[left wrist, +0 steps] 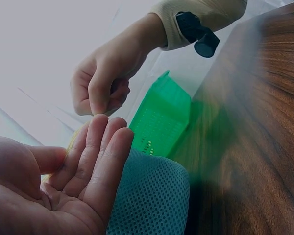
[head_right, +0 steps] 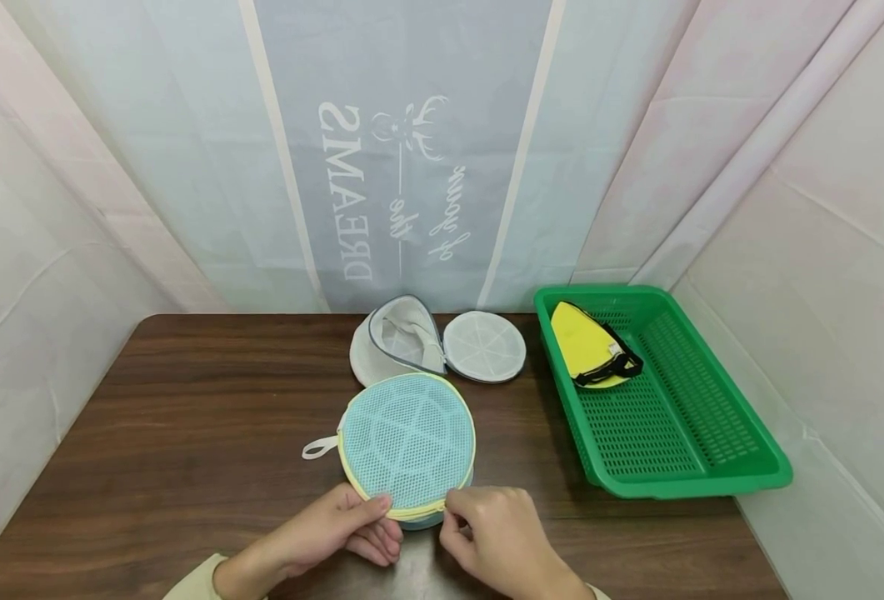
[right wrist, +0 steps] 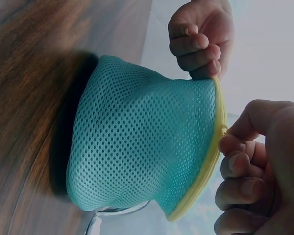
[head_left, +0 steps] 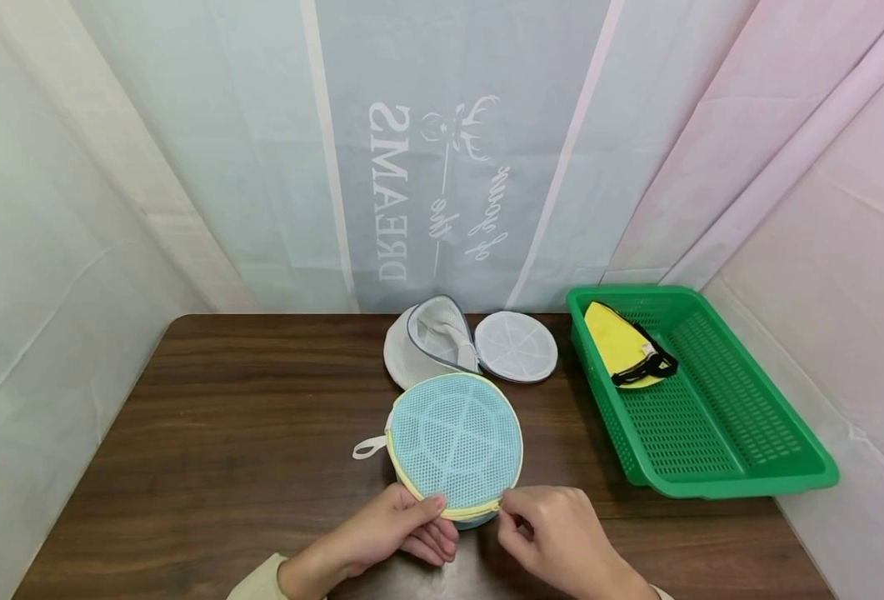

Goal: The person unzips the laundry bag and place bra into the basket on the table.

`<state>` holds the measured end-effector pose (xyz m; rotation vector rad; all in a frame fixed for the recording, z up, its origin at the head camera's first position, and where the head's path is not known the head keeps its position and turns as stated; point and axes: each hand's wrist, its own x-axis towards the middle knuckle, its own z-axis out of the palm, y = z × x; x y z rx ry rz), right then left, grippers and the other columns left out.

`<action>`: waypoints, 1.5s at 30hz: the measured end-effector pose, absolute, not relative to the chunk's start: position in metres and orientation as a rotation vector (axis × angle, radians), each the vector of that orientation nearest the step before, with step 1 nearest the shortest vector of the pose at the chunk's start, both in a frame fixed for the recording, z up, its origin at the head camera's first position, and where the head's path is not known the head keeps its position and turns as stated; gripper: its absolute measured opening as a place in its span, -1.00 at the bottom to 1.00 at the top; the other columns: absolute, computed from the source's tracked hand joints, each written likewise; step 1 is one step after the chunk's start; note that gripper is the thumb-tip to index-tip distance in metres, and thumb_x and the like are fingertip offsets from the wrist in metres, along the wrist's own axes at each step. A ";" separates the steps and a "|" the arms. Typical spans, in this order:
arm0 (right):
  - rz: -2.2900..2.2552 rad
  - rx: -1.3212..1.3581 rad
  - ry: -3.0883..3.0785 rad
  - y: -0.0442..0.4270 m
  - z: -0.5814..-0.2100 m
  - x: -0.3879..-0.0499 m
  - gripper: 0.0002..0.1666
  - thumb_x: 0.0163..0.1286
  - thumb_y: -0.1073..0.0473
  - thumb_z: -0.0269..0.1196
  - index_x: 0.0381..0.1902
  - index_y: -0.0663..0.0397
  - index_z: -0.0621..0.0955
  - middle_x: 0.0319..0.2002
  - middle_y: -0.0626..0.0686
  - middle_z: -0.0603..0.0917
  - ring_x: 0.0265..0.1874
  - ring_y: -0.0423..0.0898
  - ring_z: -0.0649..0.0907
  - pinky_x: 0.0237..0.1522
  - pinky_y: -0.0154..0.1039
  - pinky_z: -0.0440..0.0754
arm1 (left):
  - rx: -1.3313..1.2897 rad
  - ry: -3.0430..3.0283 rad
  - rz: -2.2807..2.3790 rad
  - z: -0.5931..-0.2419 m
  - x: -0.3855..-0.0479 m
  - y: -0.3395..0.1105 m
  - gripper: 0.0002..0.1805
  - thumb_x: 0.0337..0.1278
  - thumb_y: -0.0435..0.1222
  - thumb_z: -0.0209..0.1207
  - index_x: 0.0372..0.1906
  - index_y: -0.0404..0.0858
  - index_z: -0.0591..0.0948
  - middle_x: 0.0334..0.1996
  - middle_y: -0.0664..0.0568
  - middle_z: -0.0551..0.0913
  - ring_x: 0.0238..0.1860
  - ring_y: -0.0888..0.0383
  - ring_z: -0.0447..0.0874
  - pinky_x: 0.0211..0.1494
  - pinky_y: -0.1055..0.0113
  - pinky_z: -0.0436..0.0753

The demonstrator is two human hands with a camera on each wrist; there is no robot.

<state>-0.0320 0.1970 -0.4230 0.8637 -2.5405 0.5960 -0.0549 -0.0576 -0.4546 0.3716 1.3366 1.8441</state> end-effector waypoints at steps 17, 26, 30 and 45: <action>0.574 0.748 -2.551 0.211 -0.423 -0.036 -0.49 -0.09 0.31 0.32 -0.71 -0.30 0.23 -0.64 -0.43 0.08 -0.65 -0.53 0.10 -0.62 -0.63 -0.04 | 0.370 1.332 1.852 -0.457 -0.054 -0.058 -0.40 0.60 -0.15 -0.01 -0.11 -0.77 0.57 -0.30 -0.25 0.76 -0.31 0.21 0.78 -0.15 0.34 0.77; 0.571 0.702 -2.577 0.214 -0.424 -0.039 -0.46 -0.08 0.31 0.31 -0.70 -0.35 0.20 -0.65 -0.44 0.07 -0.67 -0.53 0.11 -0.63 -0.62 -0.02 | 0.377 1.340 1.847 -0.457 -0.054 -0.060 -0.40 0.61 -0.16 -0.03 -0.11 -0.77 0.56 -0.28 -0.33 0.75 -0.31 0.21 0.77 -0.14 0.33 0.77; 0.565 0.688 -2.576 0.216 -0.425 -0.042 -0.47 -0.08 0.32 0.30 -0.70 -0.33 0.21 -0.66 -0.43 0.09 -0.68 -0.52 0.12 -0.64 -0.61 0.00 | 0.378 1.339 1.847 -0.457 -0.054 -0.060 -0.40 0.61 -0.16 -0.03 -0.11 -0.78 0.56 -0.28 -0.34 0.75 -0.31 0.21 0.78 -0.14 0.33 0.77; 0.498 0.623 -2.495 0.224 -0.429 -0.058 -0.54 -0.10 0.30 0.24 -0.73 -0.32 0.24 -0.69 -0.40 0.11 -0.69 -0.50 0.10 -0.66 -0.57 -0.04 | 0.371 1.333 1.849 -0.458 -0.055 -0.060 -0.41 0.60 -0.16 0.00 -0.13 -0.77 0.56 -0.31 -0.25 0.76 -0.31 0.19 0.78 -0.14 0.32 0.78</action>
